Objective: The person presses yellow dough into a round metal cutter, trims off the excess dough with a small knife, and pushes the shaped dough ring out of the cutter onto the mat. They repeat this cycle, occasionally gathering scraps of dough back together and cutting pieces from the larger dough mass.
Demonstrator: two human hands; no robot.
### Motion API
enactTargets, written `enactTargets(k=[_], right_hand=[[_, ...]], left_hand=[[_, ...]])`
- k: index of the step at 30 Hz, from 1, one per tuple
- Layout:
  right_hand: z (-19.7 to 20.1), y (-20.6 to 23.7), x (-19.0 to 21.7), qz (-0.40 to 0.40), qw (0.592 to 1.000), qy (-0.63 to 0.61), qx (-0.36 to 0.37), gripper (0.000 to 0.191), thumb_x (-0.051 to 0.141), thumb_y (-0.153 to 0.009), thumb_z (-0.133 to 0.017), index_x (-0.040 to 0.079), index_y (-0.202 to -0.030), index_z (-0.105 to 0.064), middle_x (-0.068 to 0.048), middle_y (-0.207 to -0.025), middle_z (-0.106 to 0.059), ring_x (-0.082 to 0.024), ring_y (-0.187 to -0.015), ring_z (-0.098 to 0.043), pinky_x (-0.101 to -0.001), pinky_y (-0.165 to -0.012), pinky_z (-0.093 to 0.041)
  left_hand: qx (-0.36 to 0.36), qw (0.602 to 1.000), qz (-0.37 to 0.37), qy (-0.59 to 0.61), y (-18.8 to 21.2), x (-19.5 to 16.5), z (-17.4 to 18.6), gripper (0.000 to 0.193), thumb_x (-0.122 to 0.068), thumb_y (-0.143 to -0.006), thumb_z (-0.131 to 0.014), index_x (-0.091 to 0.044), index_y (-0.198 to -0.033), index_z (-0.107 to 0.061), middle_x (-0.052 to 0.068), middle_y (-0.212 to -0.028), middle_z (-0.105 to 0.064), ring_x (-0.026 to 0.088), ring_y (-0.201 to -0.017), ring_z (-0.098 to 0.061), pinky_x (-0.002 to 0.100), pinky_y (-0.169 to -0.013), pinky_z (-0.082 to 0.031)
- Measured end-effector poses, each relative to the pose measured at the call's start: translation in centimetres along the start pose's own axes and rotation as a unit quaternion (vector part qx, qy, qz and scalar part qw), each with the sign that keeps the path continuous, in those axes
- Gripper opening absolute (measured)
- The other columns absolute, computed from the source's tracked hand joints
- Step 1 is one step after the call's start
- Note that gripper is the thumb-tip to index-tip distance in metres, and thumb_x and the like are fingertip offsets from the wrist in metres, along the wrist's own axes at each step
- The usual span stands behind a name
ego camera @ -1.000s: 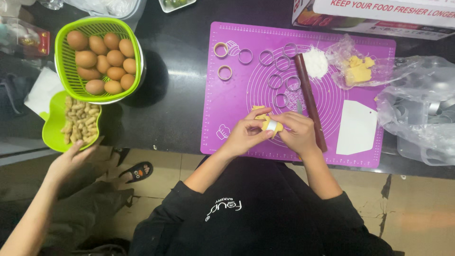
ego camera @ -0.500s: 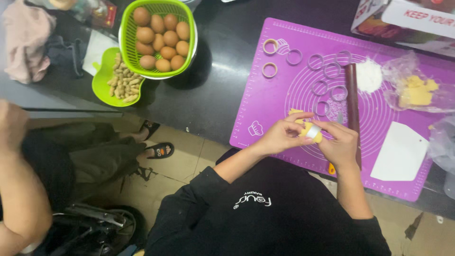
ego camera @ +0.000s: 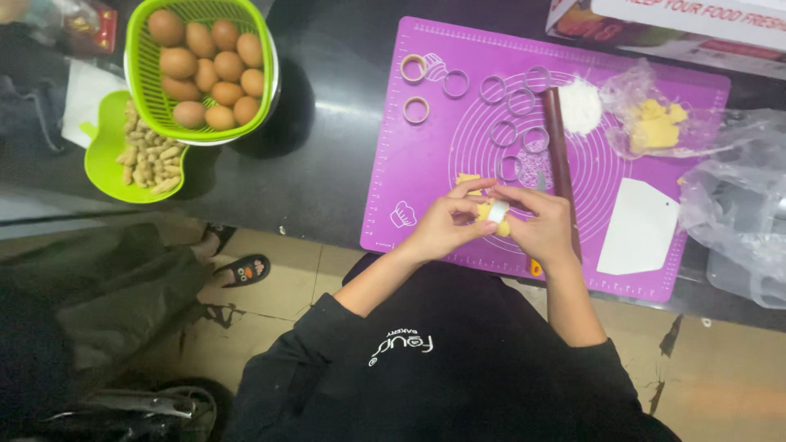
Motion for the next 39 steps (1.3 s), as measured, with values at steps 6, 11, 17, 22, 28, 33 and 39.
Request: enactTargets(k=[6, 11, 17, 22, 28, 33, 39], right_hand=[[0.8, 0.3, 0.5, 0.021, 0.999, 0.037, -0.031, 0.028, -0.002, -0.083, -0.073, 0.003, -0.110, -0.076, -0.013, -0.099, -0.077, -0.020, -0.085, -0.076, -0.0282, -0.073, -0.058], [0.9, 0.4, 0.3, 0.018, 0.998, 0.049, -0.022, 0.028, -0.001, -0.081, -0.075, 0.003, -0.109, -0.076, -0.012, -0.097, -0.077, -0.020, -0.083, -0.076, -0.0281, -0.070, -0.058], [1.0, 0.4, 1.1, 0.046, 0.998, 0.046, -0.025, 0.031, -0.001, -0.080, -0.075, 0.003, -0.111, -0.076, -0.012, -0.096, -0.076, -0.021, -0.083, -0.074, -0.0301, -0.071, -0.058], [0.7, 0.3, 1.7, 0.051, 0.997, 0.061, -0.019, 0.029, 0.000, -0.083, -0.076, 0.005, -0.111, -0.078, -0.010, -0.093, -0.076, -0.021, -0.079, -0.074, -0.0299, -0.067, -0.057], [0.0, 0.8, -0.3, 0.052, 0.997, 0.001, 0.050, 0.054, 0.011, -0.076, -0.083, 0.001, -0.127, -0.069, -0.018, -0.113, -0.073, -0.030, -0.102, -0.072, -0.0386, -0.088, -0.056], [2.2, 6.2, -11.4, -0.276, 0.942, 0.192, 0.018, 0.055, 0.017, -0.076, -0.083, -0.001, -0.122, -0.061, -0.022, -0.105, -0.070, -0.037, -0.096, -0.070, -0.0441, -0.085, -0.055], [0.4, 10.6, -14.0, -0.247, 0.925, 0.281, -0.066, 0.050, 0.008, -0.082, -0.069, -0.006, -0.129, -0.054, -0.028, -0.109, -0.063, -0.046, -0.094, -0.064, -0.0518, -0.084, -0.051]], left_hand=[[-0.002, 0.996, 0.091, 0.007, -0.1, 1.1, -0.4, 0.026, -0.012, -0.091, -0.076, -0.001, -0.114, -0.071, 0.012, -0.157, -0.040, 0.025, -0.135, -0.055, 0.039, -0.109, -0.053], [0.015, 0.996, 0.079, 0.029, -0.2, 0.7, -0.8, 0.026, -0.011, -0.092, -0.076, 0.000, -0.115, -0.071, 0.012, -0.157, -0.039, 0.024, -0.136, -0.053, 0.039, -0.110, -0.052], [0.019, 0.996, 0.074, 0.042, -0.1, 1.1, -0.9, 0.023, -0.013, -0.095, -0.075, -0.001, -0.114, -0.073, 0.013, -0.158, -0.039, 0.022, -0.135, -0.055, 0.037, -0.108, -0.054], [0.007, 0.995, 0.098, 0.022, 0.3, 3.6, 0.5, 0.020, -0.013, -0.094, -0.076, 0.000, -0.109, -0.073, 0.013, -0.144, -0.053, 0.019, -0.125, -0.059, 0.032, -0.102, -0.053], [-0.061, 0.981, 0.177, 0.059, 1.3, 7.0, 3.2, 0.030, -0.014, -0.096, -0.079, -0.003, -0.107, -0.054, 0.015, -0.112, -0.068, 0.021, -0.103, -0.070, 0.033, -0.088, -0.057], [-0.184, 0.948, 0.252, 0.055, 2.5, 7.5, 7.5, 0.050, -0.013, -0.084, -0.073, -0.013, -0.126, -0.047, 0.010, -0.118, -0.063, 0.018, -0.099, -0.068, 0.032, -0.078, -0.058], [-0.165, 0.983, 0.072, 0.039, 1.2, 3.8, 8.8, 0.057, 0.004, -0.087, -0.075, 0.002, -0.138, -0.050, 0.014, -0.137, -0.055, 0.022, -0.120, -0.063, 0.036, -0.103, -0.053]])
Point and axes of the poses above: each hand's wrist, its own y-axis away from the middle knuckle, its own z-axis out of the back of the hand, x = y × z, the point moved 10 cm from there along -y, towards the middle knuckle
